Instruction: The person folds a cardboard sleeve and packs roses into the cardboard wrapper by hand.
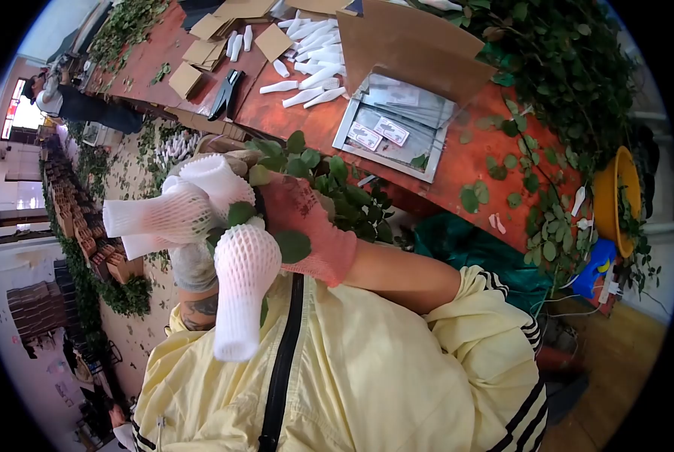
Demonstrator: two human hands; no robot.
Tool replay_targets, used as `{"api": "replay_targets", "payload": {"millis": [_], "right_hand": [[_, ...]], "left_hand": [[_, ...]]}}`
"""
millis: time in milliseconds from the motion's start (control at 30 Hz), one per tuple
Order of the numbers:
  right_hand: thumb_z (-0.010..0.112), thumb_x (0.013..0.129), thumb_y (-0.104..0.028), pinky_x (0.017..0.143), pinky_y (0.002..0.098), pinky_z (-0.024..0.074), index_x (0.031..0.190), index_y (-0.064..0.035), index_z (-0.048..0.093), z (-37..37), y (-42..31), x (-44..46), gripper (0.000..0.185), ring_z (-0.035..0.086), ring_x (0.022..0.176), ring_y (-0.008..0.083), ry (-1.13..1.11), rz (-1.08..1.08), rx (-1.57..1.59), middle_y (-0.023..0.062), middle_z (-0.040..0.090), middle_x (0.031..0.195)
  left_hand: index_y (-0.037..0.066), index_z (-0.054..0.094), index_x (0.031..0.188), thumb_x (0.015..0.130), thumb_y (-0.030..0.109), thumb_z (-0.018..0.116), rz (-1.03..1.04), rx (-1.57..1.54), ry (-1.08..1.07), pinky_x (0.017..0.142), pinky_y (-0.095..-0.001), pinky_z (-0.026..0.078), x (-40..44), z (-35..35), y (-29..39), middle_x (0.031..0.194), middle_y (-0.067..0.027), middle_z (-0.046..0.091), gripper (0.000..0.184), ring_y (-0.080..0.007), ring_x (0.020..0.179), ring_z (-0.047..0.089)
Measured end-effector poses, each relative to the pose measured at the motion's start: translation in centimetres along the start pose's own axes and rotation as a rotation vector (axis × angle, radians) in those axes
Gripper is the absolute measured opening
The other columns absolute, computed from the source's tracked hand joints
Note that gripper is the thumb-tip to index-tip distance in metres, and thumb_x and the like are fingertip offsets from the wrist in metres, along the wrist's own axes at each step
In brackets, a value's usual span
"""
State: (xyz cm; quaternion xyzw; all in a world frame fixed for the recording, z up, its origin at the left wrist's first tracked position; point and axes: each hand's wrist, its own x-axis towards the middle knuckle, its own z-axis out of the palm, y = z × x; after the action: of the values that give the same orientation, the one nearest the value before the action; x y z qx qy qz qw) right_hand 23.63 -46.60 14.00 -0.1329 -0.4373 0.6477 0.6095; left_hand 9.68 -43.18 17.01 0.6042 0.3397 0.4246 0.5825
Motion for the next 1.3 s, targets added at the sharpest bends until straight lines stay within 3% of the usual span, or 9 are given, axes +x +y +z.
{"api": "replay_targets", "payload": {"millis": [67,167,233,333,400,467,933,1100,1300], "right_hand": [[0.055,0.09,-0.016,0.108,0.0337,0.0304,0.14,-0.0062,0.029,-0.3,0.1,0.3,0.058,0.038,0.127,0.0167,-0.029,-0.057,-0.015,0.0067,0.036,0.141],[0.055,0.09,-0.017,0.108,0.0334,0.0304,0.139,-0.0059,0.03,-0.7,-0.1,0.4,0.057,0.038,0.126,0.0166,-0.038,-0.072,-0.047,0.0067,0.037,0.14],[0.056,0.089,-0.017,0.107,0.0332,0.0311,0.139,-0.0058,0.031,-1.0,-0.5,0.0,0.056,0.039,0.125,0.0167,-0.007,-0.054,-0.072,0.0067,0.038,0.139],[0.056,0.089,-0.016,0.106,0.0331,0.0322,0.138,-0.0056,0.032,-2.0,-1.4,-1.3,0.056,0.041,0.124,0.017,0.062,-0.005,-0.186,0.0068,0.039,0.137],[0.056,0.089,-0.016,0.105,0.0329,0.0329,0.137,-0.0055,0.033,-2.8,-2.5,-3.0,0.055,0.042,0.122,0.0171,0.143,0.027,-0.278,0.0068,0.04,0.135],[0.057,0.088,-0.016,0.105,0.0328,0.0336,0.137,-0.0053,0.033,-3.7,-4.0,-4.9,0.055,0.042,0.121,0.0173,0.26,0.056,-0.365,0.0069,0.042,0.134],[0.059,0.087,-0.016,0.099,0.032,0.0385,0.132,-0.0043,0.039,5.1,-22.5,-17.1,0.051,0.049,0.114,0.0185,1.296,-0.121,-1.259,0.0072,0.049,0.125],[0.06,0.086,-0.015,0.097,0.0317,0.0402,0.131,-0.004,0.041,8.6,-29.7,-13.7,0.05,0.051,0.111,0.0189,1.325,-0.155,-1.541,0.0074,0.052,0.122],[0.061,0.085,-0.015,0.095,0.0313,0.0423,0.129,-0.0036,0.044,6.2,-36.2,-5.0,0.049,0.054,0.107,0.0194,1.091,-0.013,-1.725,0.0075,0.055,0.118]], "left_hand": [[-0.005,0.051,0.118,0.083,0.039,0.065,-0.002,-0.284,0.007,0.082,-0.0319,0.049,0.6,0.8,1.3,0.117,-0.0171,0.056,0.058,-0.0214,0.099,0.058],[-0.005,0.045,0.121,0.08,0.046,0.066,-0.066,0.066,-0.084,0.082,-0.0325,0.049,0.6,0.5,1.8,0.118,-0.0183,0.056,0.069,-0.0231,0.099,0.059],[-0.003,0.052,0.116,0.077,0.025,0.072,0.119,-0.336,-0.075,0.093,-0.0369,0.046,0.8,1.3,1.8,0.115,-0.0143,0.058,0.052,-0.024,0.103,0.059],[-0.005,0.049,0.122,0.072,0.03,0.072,-0.245,-0.332,-0.089,0.098,-0.0402,0.042,1.5,1.7,2.9,0.118,-0.0185,0.056,0.065,-0.0303,0.108,0.057],[-0.003,0.03,0.136,0.069,0.029,0.076,-0.21,-0.153,-0.256,0.101,-0.0414,0.038,1.5,2.7,3.0,0.128,-0.0211,0.047,0.087,-0.0306,0.117,0.05],[0.0,0.009,0.146,0.061,0.026,0.082,0.167,0.297,-0.591,0.11,-0.0441,0.023,2.2,1.5,1.9,0.142,-0.0218,0.031,0.115,-0.0307,0.134,0.031],[-0.006,0.04,0.13,0.09,0.036,0.057,0.149,-0.192,-0.332,0.102,-0.0385,0.039,12.2,-3.2,-4.4,0.123,-0.0186,0.054,0.061,-0.0271,0.116,0.053],[-0.002,0.04,0.132,0.099,0.035,0.037,0.038,-0.239,-0.296,0.103,-0.0396,0.037,21.1,0.1,-6.3,0.128,-0.015,0.05,0.05,-0.0244,0.121,0.048],[0.005,0.053,0.125,0.098,0.042,0.038,0.05,-0.181,-0.684,0.092,-0.0305,0.043,27.4,3.5,-11.6,0.112,-0.0052,0.057,0.049,-0.0135,0.104,0.053]]}}
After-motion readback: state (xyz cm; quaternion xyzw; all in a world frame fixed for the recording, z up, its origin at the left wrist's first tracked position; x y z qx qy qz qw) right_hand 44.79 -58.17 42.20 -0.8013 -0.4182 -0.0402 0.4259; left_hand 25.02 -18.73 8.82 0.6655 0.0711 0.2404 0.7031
